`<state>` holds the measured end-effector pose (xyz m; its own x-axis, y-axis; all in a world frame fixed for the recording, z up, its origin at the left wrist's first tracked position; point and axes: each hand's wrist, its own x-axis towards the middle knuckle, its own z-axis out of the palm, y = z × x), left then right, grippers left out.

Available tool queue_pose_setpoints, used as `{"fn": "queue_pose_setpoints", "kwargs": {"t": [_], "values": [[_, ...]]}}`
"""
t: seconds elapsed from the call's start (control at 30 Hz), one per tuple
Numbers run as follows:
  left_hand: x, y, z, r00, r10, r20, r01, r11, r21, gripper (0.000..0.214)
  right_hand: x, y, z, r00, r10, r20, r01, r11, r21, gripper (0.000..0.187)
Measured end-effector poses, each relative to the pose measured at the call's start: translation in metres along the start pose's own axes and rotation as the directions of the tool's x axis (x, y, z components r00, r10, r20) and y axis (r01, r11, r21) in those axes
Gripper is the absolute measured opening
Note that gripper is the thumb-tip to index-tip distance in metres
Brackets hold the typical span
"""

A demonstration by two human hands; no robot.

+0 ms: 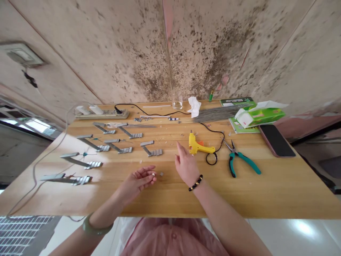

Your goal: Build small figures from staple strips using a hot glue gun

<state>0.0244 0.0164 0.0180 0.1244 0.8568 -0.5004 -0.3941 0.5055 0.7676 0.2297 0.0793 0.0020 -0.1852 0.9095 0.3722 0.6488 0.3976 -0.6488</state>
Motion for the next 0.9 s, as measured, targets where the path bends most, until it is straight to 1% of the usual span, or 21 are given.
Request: {"fn": "queue_pose_setpoints", "kwargs": {"t": [0.07,0.17,0.27,0.37,0.43,0.5,0.63,0.77,0.9], "values": [[-0.001,-0.002,-0.002,1.000,0.014,-0.010,-0.013,0.999,0.036,0.050,-0.003,-0.005,0.000,0.998,-0.031,0.058,0.024,0.993,0.116,0.045],[0.000,-0.003,-0.001,0.999,0.020,-0.035,-0.017,0.997,0.079,0.053,-0.008,-0.016,0.000,0.977,-0.104,0.186,0.044,0.953,0.299,0.034],[0.000,-0.003,0.002,1.000,0.010,-0.014,-0.008,0.992,0.127,0.054,-0.012,-0.024,0.000,0.924,-0.188,0.333,0.034,0.908,0.418,0.028],[0.001,-0.001,0.006,0.999,0.008,0.031,-0.013,0.986,0.167,0.056,-0.013,-0.026,0.001,0.867,-0.275,0.416,0.044,0.873,0.485,0.027],[0.002,0.000,0.008,0.999,0.004,0.039,-0.011,0.983,0.183,0.059,-0.013,-0.025,0.002,0.850,-0.307,0.428,0.054,0.860,0.508,0.024],[0.003,0.001,0.008,0.999,-0.001,0.039,-0.006,0.981,0.193,0.061,-0.013,-0.024,0.003,0.850,-0.310,0.427,0.047,0.851,0.524,0.023],[0.004,0.003,0.008,0.999,-0.003,0.050,-0.006,0.981,0.193,0.059,-0.012,-0.022,0.004,0.861,-0.270,0.431,0.003,0.851,0.526,0.022],[0.004,0.004,0.009,0.999,-0.005,0.035,-0.002,0.980,0.200,0.057,-0.011,-0.023,0.002,0.868,-0.197,0.456,-0.045,0.883,0.467,0.023],[0.004,0.004,0.010,0.999,0.021,0.028,-0.026,0.979,0.201,0.052,-0.009,-0.023,0.001,0.866,-0.185,0.464,-0.035,0.904,0.426,0.023]]}}
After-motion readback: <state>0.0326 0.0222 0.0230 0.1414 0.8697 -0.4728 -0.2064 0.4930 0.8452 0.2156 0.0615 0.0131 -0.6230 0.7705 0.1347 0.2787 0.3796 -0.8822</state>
